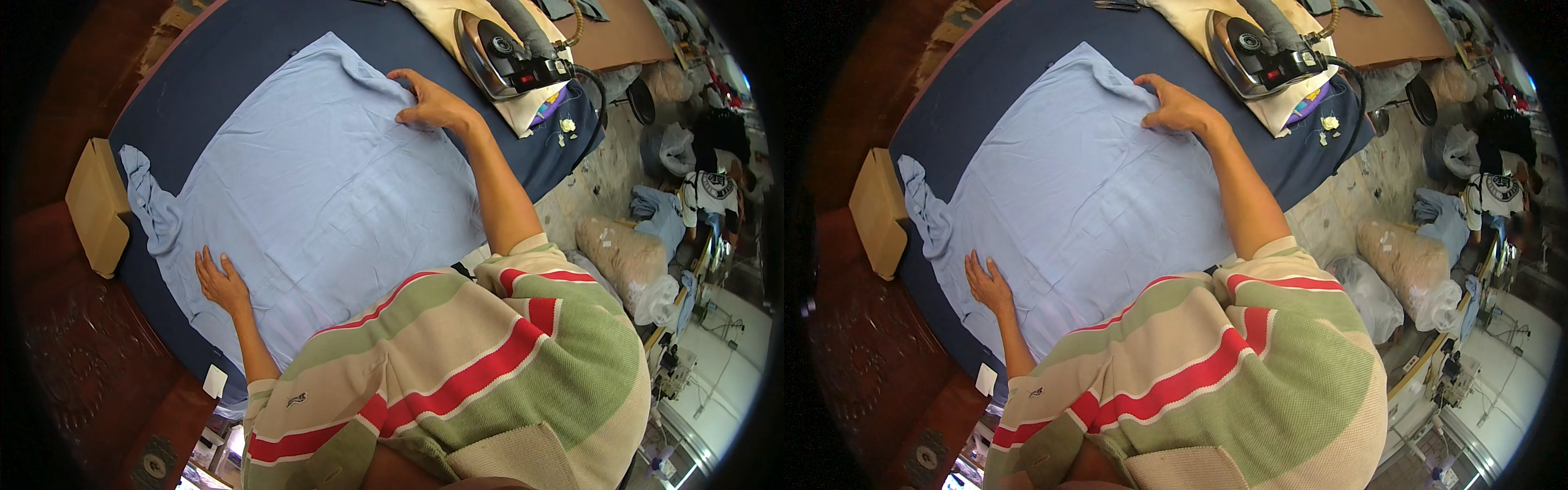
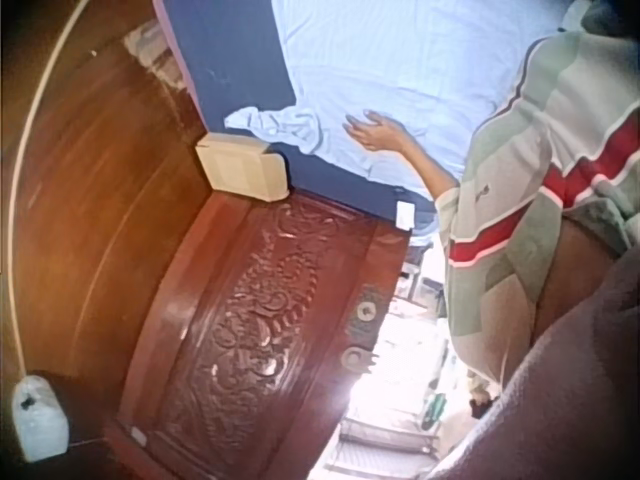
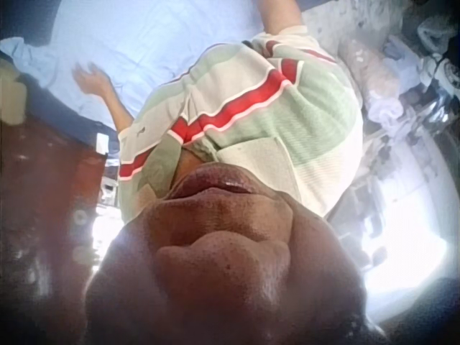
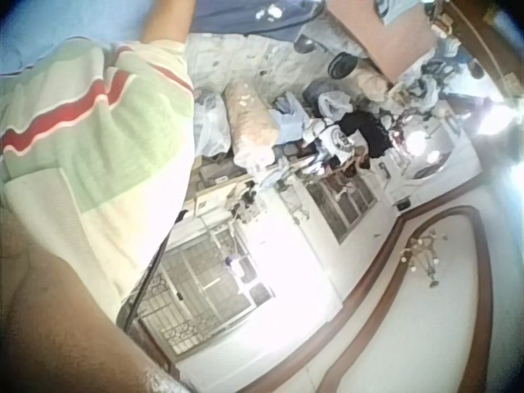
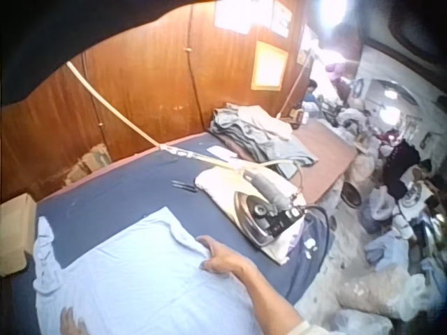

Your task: The person irons a light blue shirt on a padded table using a steam iron, then walks to another workstation to retrieve another light blue shirt and returns to the ironing table to continue ironing the sleeves and collar.

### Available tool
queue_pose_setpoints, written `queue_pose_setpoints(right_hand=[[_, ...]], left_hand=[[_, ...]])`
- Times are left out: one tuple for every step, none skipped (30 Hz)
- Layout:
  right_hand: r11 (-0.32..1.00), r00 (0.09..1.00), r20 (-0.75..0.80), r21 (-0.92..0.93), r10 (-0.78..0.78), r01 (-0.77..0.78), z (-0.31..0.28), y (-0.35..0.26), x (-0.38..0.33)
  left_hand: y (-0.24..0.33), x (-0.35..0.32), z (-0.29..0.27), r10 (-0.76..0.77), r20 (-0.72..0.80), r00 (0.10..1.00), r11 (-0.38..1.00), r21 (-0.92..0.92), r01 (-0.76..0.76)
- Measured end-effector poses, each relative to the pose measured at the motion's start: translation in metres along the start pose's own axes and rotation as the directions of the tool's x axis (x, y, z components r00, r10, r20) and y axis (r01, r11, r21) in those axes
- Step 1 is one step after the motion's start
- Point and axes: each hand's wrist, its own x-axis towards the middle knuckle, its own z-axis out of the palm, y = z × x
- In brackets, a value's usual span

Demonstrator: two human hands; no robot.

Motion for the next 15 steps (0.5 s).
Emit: queue_pose_setpoints(right_hand=[[1.000,1.000,-0.003,-0.027,-0.014,0.013,-0.002,0.000,-0.002],[0.998,1.000,-0.006,-0.053,-0.027,0.026,-0.004,0.001,-0.004],[0.996,1.000,-0.006,-0.092,0.009,-0.010,-0.005,0.000,-0.005],[0.993,1.000,-0.022,-0.116,-0.015,0.013,-0.007,0.000,-0.007],[0.988,0.999,-0.035,-0.152,0.010,-0.015,-0.008,0.000,-0.009],[0.982,0.998,-0.057,-0.184,0.032,-0.042,-0.008,0.000,-0.011],[0.978,0.997,-0.066,-0.202,0.028,-0.041,-0.007,0.001,-0.012],[0.975,0.996,-0.084,-0.218,0.021,-0.039,-0.007,0.001,-0.014],[0.972,0.996,-0.089,-0.235,0.006,-0.027,-0.005,0.003,-0.015],[0.980,0.994,-0.105,-0.198,0.006,-0.027,-0.005,0.004,-0.017],[0.987,0.994,-0.113,-0.161,-0.004,-0.015,-0.003,0.006,-0.019],[0.993,0.992,-0.127,-0.118,-0.021,0.006,-0.003,0.008,-0.021],[0.995,0.992,-0.126,-0.100,-0.023,0.010,-0.002,0.010,-0.023],[0.997,0.991,-0.128,-0.080,-0.032,0.022,-0.001,0.012,-0.026],[0.998,0.991,-0.130,-0.060,-0.042,0.035,-0.001,0.014,-0.028]], left_hand=[[0.000,0.000,0.000,0.002,-0.001,1.000,1.000,-0.012,-0.002],[0.001,-0.001,-0.001,0.009,-0.013,1.000,1.000,-0.029,-0.009],[0.002,-0.001,-0.003,-0.005,0.007,1.000,1.000,-0.012,0.005],[0.005,-0.002,-0.005,-0.015,0.017,1.000,1.000,0.001,0.015],[0.009,-0.001,-0.007,-0.024,0.027,0.999,1.000,0.015,0.024],[0.015,-0.001,-0.010,-0.028,0.013,1.000,0.997,0.073,0.026],[0.023,0.002,-0.012,-0.027,-0.005,1.000,0.991,0.129,0.027],[0.034,0.006,-0.013,-0.072,0.008,0.997,0.973,0.218,0.068],[0.047,0.012,-0.014,0.092,-0.020,0.996,0.987,0.137,-0.089],[0.064,0.024,-0.011,0.195,-0.018,0.981,0.976,0.099,-0.192],[0.083,0.039,-0.007,0.310,0.005,0.951,0.951,-0.002,-0.310],[0.106,0.058,-0.001,0.424,0.000,0.905,0.902,-0.093,-0.423],[0.131,0.080,0.007,0.523,-0.007,0.852,0.833,-0.209,-0.513],[0.156,0.101,0.015,0.573,0.008,0.820,0.791,-0.268,-0.550],[0.182,0.120,0.025,0.618,-0.001,0.786,0.752,-0.289,-0.592]])
